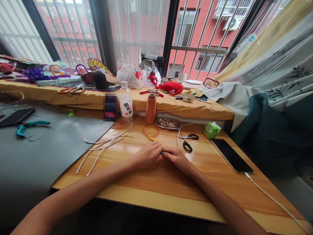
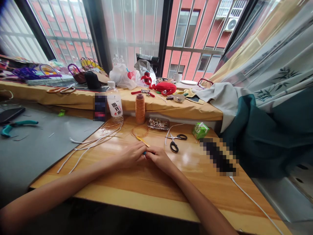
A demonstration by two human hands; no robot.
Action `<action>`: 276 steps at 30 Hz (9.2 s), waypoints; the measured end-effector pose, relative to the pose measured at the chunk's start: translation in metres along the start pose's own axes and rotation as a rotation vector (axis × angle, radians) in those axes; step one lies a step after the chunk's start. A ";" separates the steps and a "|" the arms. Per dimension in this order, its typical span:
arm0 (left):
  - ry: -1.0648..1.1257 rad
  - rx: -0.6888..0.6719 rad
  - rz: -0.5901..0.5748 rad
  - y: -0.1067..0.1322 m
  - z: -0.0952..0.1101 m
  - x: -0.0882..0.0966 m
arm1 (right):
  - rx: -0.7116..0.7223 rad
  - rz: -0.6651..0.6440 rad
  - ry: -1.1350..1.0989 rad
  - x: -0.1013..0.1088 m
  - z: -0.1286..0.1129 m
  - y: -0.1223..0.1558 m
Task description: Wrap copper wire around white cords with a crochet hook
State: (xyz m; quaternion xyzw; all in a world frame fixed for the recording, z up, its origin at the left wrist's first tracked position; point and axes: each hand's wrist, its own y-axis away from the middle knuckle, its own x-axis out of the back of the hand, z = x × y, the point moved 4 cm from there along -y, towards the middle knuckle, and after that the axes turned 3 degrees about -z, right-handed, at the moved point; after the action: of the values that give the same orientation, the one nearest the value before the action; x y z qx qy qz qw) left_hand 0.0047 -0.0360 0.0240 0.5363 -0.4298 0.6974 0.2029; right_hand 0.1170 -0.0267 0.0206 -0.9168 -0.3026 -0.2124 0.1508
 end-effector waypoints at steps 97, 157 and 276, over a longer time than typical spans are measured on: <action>0.138 0.090 0.219 -0.001 -0.009 0.011 | -0.153 0.100 0.052 0.009 0.004 0.002; 0.471 0.171 0.184 0.000 -0.019 0.003 | -0.052 0.163 0.311 0.021 -0.011 0.004; 1.528 0.698 0.053 -0.004 -0.029 -0.020 | 0.003 0.378 -0.624 0.018 0.011 -0.002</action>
State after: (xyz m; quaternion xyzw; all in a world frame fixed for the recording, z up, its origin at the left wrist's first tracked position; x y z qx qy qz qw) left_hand -0.0018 -0.0067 0.0056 -0.0617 0.0539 0.9662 0.2443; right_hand 0.1325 -0.0119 0.0199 -0.9770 -0.1595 0.1096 0.0892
